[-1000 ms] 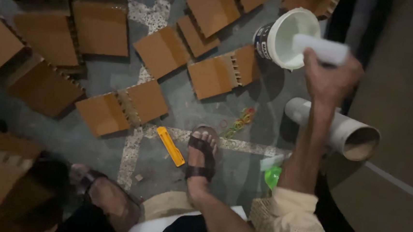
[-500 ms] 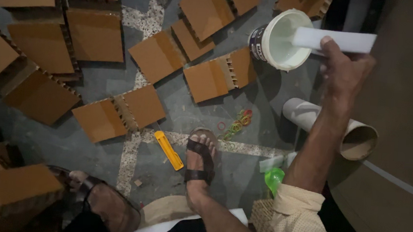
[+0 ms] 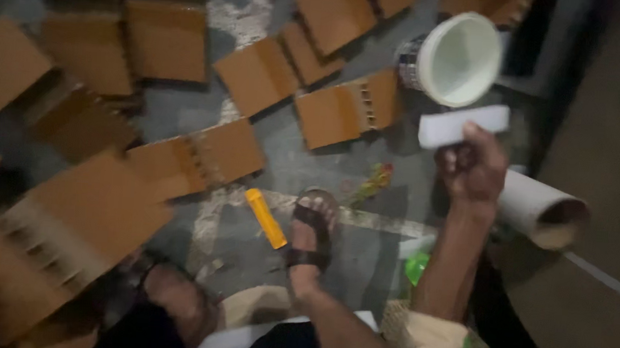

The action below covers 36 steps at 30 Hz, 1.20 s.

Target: The person applies a white substance from a bottle onto the edges of small cardboard pieces and then presses them together to form a structure. The person repeats this process with multiple pieces, stacking the assembled units on the floor.

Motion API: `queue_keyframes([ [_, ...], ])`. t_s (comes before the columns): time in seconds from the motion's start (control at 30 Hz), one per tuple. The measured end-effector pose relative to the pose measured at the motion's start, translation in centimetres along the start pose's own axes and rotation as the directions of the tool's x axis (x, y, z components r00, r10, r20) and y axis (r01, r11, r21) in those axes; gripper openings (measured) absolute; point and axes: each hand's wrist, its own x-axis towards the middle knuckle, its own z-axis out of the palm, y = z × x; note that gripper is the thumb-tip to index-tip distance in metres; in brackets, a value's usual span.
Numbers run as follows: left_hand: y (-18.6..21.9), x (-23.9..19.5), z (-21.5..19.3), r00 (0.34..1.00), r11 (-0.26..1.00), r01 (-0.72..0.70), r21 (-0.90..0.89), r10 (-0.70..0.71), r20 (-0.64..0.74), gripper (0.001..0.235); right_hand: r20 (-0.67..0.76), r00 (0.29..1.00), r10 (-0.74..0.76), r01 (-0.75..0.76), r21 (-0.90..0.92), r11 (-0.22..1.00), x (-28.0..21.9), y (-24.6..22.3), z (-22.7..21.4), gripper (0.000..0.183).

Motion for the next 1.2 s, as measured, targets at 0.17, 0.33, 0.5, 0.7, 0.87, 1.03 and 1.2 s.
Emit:
queue_keyframes([
  [0.17, -0.4, -1.5, -3.8, 0.997, 0.983, 0.035, -0.182, -0.022, 0.07, 0.063, 0.107, 0.991, -0.075, 0.068, 0.063, 0.996, -9.6, 4.5, 7.6, 0.031],
  [0.33, -1.5, -1.2, -2.5, 0.954, 0.89, 0.122, -0.439, 0.017, 0.298, 0.051, 0.369, 0.883, -0.289, 0.447, -0.479, 0.756, -14.9, 8.2, 14.7, 0.053],
  [0.5, -1.9, -0.4, -1.6, 0.849, 0.748, 0.249, -0.615, 0.137, 0.51, 0.056, 0.641, 0.649, -0.41, 0.748, -0.438, 0.499, -15.0, 8.2, 20.8, 0.054],
  [0.7, -3.6, -0.1, -0.3, 0.737, 0.854, 0.226, -0.469, 0.165, 0.656, 0.066, 0.647, 0.732, -0.211, 0.647, -0.563, 0.514, -14.8, 7.6, 22.2, 0.022],
  [0.87, -7.5, -0.1, 1.3, 0.688, 0.95, 0.086, -0.301, 0.162, 0.708, 0.057, 0.818, 0.367, -0.443, 0.885, -0.454, -0.105, -12.1, 10.3, 21.8, 0.043],
  [1.03, -8.1, -0.6, 0.6, 0.678, 0.954, 0.165, -0.249, 0.074, 0.731, 0.056, 0.734, 0.527, -0.428, 0.846, -0.41, 0.339, -10.8, 9.9, 23.4, 0.038],
  [1.2, -8.3, -0.5, 0.4, 0.684, 0.937, 0.188, -0.295, 0.09, 0.724, 0.055, 0.792, 0.517, -0.326, 0.849, -0.422, 0.318, -10.6, 8.5, 23.9, 0.033],
])
